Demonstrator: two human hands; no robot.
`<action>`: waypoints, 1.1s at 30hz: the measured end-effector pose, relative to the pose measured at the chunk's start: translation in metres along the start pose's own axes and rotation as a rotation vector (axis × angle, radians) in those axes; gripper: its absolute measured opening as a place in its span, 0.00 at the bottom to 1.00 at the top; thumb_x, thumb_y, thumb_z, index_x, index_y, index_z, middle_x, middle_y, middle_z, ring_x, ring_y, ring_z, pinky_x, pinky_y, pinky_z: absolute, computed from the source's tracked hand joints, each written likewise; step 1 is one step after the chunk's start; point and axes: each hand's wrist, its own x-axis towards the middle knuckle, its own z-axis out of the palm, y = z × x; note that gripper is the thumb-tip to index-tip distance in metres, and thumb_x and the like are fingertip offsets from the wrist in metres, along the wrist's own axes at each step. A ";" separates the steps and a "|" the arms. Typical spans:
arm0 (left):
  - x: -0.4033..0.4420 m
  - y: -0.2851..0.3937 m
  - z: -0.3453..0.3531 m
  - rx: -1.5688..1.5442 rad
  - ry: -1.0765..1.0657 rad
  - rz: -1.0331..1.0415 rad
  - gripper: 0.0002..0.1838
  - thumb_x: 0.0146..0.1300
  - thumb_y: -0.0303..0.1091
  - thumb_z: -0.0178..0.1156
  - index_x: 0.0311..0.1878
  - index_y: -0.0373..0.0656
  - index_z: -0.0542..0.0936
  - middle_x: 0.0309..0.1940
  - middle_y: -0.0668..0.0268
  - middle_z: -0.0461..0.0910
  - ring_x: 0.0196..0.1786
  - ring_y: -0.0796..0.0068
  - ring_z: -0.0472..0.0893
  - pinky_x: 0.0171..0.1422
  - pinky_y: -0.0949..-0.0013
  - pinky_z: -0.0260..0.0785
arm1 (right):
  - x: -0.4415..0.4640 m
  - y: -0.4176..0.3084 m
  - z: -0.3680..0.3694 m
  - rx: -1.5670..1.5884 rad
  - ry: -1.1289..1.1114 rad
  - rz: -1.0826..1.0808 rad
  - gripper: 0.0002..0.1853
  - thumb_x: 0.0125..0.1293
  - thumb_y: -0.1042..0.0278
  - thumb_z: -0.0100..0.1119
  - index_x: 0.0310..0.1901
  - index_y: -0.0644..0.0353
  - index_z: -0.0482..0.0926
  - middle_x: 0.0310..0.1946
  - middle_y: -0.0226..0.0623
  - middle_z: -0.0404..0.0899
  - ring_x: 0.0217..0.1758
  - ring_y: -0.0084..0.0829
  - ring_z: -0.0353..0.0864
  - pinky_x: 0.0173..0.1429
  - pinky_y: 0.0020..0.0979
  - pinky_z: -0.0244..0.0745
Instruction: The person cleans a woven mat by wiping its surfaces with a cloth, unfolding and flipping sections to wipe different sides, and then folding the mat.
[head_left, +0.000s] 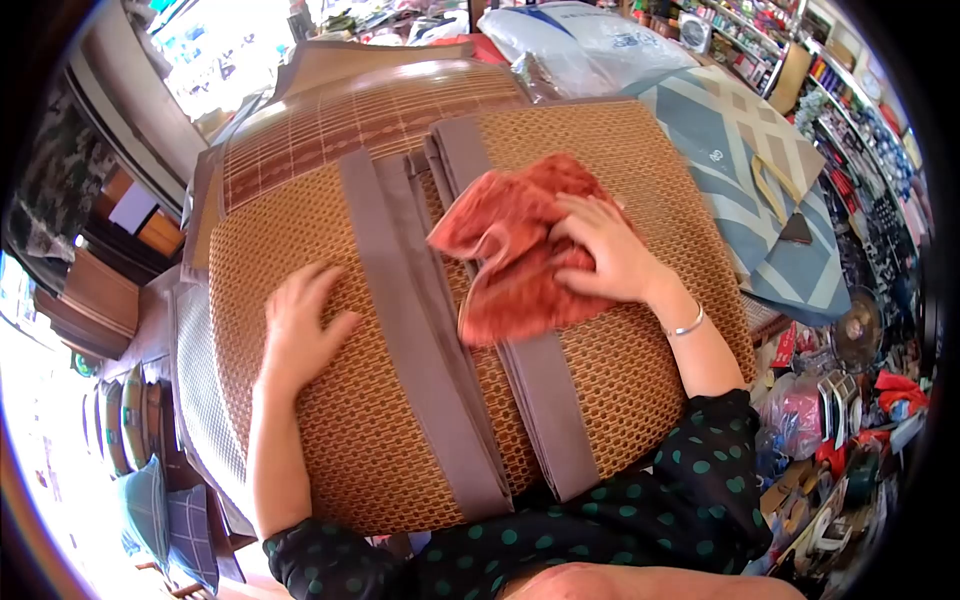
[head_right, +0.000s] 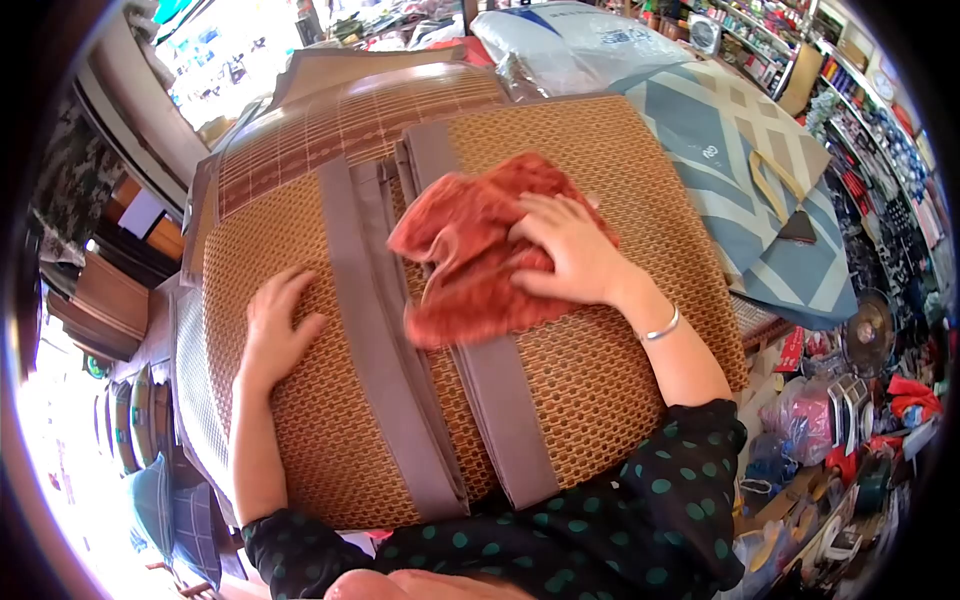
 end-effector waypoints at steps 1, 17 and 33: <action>0.006 0.001 0.002 -0.007 0.004 0.015 0.34 0.64 0.52 0.63 0.70 0.47 0.71 0.71 0.56 0.66 0.76 0.54 0.60 0.82 0.49 0.43 | 0.000 0.015 0.000 0.004 0.087 0.032 0.24 0.56 0.53 0.70 0.49 0.57 0.76 0.63 0.50 0.73 0.72 0.49 0.66 0.74 0.49 0.58; -0.026 0.082 0.011 -0.068 -0.026 0.442 0.38 0.56 0.50 0.68 0.68 0.44 0.71 0.70 0.51 0.64 0.74 0.48 0.60 0.78 0.44 0.49 | -0.009 -0.051 -0.003 -0.025 -0.185 -0.132 0.41 0.52 0.37 0.70 0.61 0.59 0.75 0.76 0.47 0.56 0.79 0.54 0.53 0.78 0.61 0.48; 0.002 -0.023 -0.005 0.058 -0.021 -0.030 0.36 0.67 0.52 0.57 0.74 0.45 0.66 0.76 0.53 0.59 0.79 0.54 0.54 0.83 0.49 0.40 | -0.040 0.097 -0.012 -0.362 0.134 0.549 0.18 0.73 0.55 0.53 0.56 0.55 0.78 0.73 0.42 0.65 0.77 0.45 0.61 0.78 0.59 0.48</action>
